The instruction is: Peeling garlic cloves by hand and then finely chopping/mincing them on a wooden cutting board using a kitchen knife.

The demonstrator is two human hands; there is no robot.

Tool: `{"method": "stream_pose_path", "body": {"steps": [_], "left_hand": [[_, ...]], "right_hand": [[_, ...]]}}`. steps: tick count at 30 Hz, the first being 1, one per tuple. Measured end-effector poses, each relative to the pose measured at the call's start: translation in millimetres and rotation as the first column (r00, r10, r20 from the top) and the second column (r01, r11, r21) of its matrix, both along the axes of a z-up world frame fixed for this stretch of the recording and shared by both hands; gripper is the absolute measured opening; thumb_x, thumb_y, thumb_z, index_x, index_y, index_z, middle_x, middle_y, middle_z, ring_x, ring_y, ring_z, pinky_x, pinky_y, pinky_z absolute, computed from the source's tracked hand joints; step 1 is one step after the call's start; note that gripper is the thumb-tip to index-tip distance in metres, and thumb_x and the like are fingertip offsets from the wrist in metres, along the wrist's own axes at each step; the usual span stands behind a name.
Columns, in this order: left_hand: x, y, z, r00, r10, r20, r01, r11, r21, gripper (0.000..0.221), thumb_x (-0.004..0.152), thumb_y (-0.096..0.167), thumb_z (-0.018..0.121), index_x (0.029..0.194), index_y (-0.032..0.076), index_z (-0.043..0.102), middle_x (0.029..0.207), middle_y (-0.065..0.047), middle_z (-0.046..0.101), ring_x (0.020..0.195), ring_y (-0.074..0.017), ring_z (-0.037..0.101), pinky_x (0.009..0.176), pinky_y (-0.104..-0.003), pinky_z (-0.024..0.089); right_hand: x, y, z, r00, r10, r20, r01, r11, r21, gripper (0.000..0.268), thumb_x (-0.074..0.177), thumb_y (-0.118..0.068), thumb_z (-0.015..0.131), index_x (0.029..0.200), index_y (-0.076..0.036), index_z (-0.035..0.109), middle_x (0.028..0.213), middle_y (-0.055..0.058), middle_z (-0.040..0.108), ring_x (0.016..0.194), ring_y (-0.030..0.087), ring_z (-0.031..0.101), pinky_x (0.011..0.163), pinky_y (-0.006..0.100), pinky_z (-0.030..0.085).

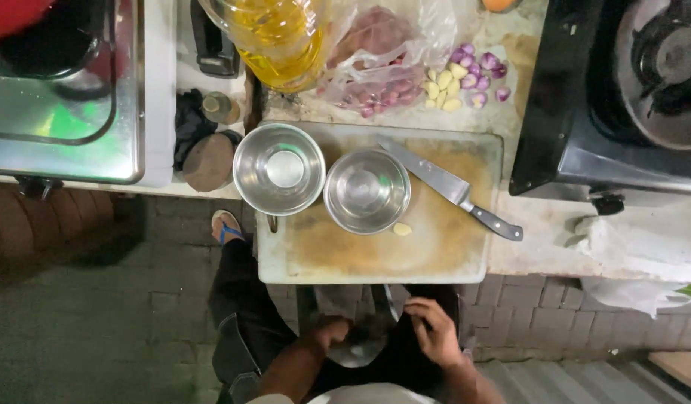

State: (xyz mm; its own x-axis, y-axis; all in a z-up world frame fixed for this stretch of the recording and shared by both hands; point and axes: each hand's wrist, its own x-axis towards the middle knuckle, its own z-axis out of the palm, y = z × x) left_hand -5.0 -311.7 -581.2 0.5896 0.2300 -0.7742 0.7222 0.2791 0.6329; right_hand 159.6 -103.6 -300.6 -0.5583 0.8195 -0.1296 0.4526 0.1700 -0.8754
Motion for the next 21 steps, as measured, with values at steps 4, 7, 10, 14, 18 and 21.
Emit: {"method": "stream_pose_path", "body": {"steps": [4, 7, 10, 14, 18, 21], "left_hand": [[-39.7, 83.6, 44.5, 0.990, 0.031, -0.134, -0.049, 0.990, -0.133, 0.064, 0.077, 0.045, 0.060, 0.132, 0.011, 0.057, 0.135, -0.018, 0.053, 0.121, -0.0401, 0.051, 0.099, -0.045, 0.043], [-79.3, 121.3, 62.3, 0.968, 0.056, -0.245, -0.098, 0.982, -0.163, 0.082, 0.067, 0.042, 0.075, 0.136, 0.014, 0.040, 0.128, -0.009, 0.056, 0.111, -0.0284, 0.058, 0.084, -0.042, 0.046], [-98.8, 153.2, 59.2, 0.829, 0.559, 0.034, -0.559, 0.829, -0.012, 0.065, 0.056, 0.064, 0.086, 0.108, 0.029, 0.067, 0.113, 0.007, 0.067, 0.107, -0.0156, 0.064, 0.094, -0.032, 0.053], [-111.6, 196.7, 181.1, 0.975, 0.112, -0.194, -0.101, 0.993, 0.065, 0.104, 0.072, 0.071, 0.067, 0.147, 0.004, 0.040, 0.151, -0.019, 0.042, 0.138, -0.0359, 0.041, 0.113, -0.052, 0.037], [-85.3, 186.6, 82.8, 0.979, 0.037, -0.202, 0.031, 0.946, 0.324, 0.066, 0.078, 0.064, 0.065, 0.121, 0.014, 0.065, 0.107, -0.011, 0.070, 0.093, -0.0332, 0.068, 0.080, -0.060, 0.053], [-66.3, 186.8, 171.8, 0.985, 0.125, -0.115, -0.053, 0.869, 0.491, 0.053, 0.092, 0.053, 0.057, 0.133, 0.019, 0.060, 0.127, -0.013, 0.063, 0.119, -0.0338, 0.060, 0.095, -0.049, 0.051]], "right_hand": [[-12.4, 66.4, 35.7, 0.993, -0.117, -0.026, 0.118, 0.920, 0.373, 0.014, 0.095, -0.010, 0.055, 0.098, -0.005, 0.068, 0.106, 0.012, 0.066, 0.099, 0.026, 0.066, 0.089, 0.034, 0.053], [-15.8, 113.2, 50.7, 0.983, -0.177, 0.046, 0.104, 0.747, 0.657, 0.014, 0.093, -0.004, 0.059, 0.107, -0.002, 0.062, 0.116, 0.016, 0.058, 0.109, 0.032, 0.057, 0.099, 0.040, 0.046], [-14.6, 140.4, 43.7, 0.951, -0.286, 0.118, 0.088, 0.615, 0.784, 0.044, 0.079, -0.006, 0.073, 0.121, -0.005, 0.058, 0.127, 0.012, 0.051, 0.118, 0.032, 0.050, 0.105, 0.046, 0.037], [-10.8, 151.2, 28.3, 0.778, -0.394, 0.490, 0.003, 0.781, 0.624, 0.059, 0.088, -0.027, 0.070, 0.142, -0.013, 0.049, 0.136, 0.009, 0.051, 0.128, 0.028, 0.043, 0.108, 0.047, 0.027], [12.5, 160.6, 1.5, 0.714, -0.394, 0.579, -0.155, 0.717, 0.679, 0.034, 0.099, -0.037, 0.057, 0.131, -0.025, 0.063, 0.120, -0.002, 0.063, 0.112, 0.019, 0.057, 0.097, 0.037, 0.040], [24.8, 144.9, 7.7, 0.683, -0.380, 0.624, -0.106, 0.793, 0.599, 0.033, 0.100, -0.038, 0.056, 0.129, -0.024, 0.064, 0.117, 0.000, 0.062, 0.107, 0.023, 0.059, 0.091, 0.039, 0.044]]}}
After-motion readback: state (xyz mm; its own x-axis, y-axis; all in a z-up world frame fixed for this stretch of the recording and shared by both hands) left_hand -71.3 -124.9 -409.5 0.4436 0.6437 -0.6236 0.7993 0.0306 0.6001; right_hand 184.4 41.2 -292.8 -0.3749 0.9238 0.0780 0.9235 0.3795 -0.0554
